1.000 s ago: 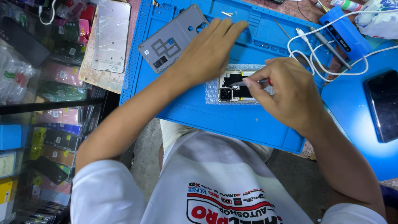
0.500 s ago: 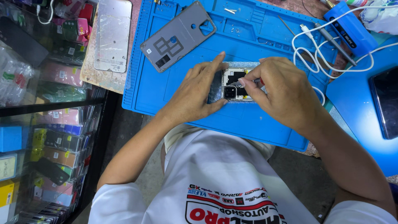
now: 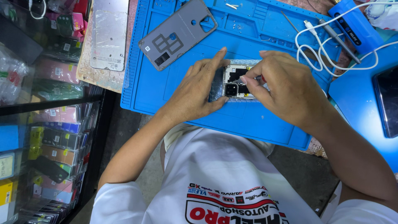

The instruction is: The person uses a screwdriver to remove internal screws and components from a mobile phone resting on a blue repair mat. They handle the phone's back cover, battery, and internal cabling before attempting to realign and reattach the cover by hand.

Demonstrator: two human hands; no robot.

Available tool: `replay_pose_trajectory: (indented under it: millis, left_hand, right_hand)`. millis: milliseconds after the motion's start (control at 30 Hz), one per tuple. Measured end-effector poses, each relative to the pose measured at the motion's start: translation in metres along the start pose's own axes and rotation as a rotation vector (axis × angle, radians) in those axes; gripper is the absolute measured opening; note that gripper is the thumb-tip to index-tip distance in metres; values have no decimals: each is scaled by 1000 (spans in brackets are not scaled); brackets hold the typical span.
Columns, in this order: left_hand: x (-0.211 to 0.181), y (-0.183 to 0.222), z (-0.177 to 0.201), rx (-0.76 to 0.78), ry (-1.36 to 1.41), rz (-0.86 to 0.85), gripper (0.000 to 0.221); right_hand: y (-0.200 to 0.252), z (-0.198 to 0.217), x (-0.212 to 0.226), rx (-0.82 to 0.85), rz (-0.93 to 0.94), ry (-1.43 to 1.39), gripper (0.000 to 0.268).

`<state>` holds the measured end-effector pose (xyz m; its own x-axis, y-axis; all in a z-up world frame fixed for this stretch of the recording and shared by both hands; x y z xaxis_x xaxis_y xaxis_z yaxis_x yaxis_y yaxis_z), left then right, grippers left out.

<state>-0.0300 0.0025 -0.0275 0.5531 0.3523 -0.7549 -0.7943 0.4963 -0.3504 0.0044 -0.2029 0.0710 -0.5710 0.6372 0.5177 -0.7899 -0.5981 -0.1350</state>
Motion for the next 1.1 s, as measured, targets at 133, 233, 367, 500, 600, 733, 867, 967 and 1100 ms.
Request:
replay_pose_trajectory:
  millis: [133,233,367,500,600,733,867,967,1100]
  left_hand:
    - [1,0,0,-7,5,-15,112]
    - [2,1,0,-13,-1,-28,112]
    - [2,1,0,-13,-4,-24,111]
    - [2,0,1,-3,3,-9,110]
    - [1,0,2,-6,10,-18,109]
    - [1,0,2,2,-12,-18,108]
    - [-6,1,6,-29,-36,-55,98]
    - [-12,0,6,-52,-118,-116,84]
    - [-10,-1,0,-74,-101,-89,80]
  right_hand:
    - [0,0,-3,-1,-11,-13,23]
    - [0,-1,-5,-5,-22,-29,23]
    - [-1,0,-4,-17,-6,-20,24]
    - [-6,-2,3,-9,11,35,24]
    - [-10,1,10,25,50,41,21]
    - [-14,4,14,74,125,49,23]
    - [-12,4,10,159,152,20,30]
    - [-13,0,4,29,37,210,27]
    - [-7,2,8,63,-3,30,32]
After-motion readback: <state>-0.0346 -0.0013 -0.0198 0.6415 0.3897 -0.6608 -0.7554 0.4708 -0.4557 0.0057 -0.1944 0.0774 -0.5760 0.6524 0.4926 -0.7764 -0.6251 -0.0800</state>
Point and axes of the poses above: each hand's wrist, its own y-axis away from the middle knuckle, its own z-axis out of the back of the hand, x = y × z, the point moved 2 cm from there along -y, towards the middle knuckle, and after that the axes turned 12 degrees about -z, right-handed, at the moved point
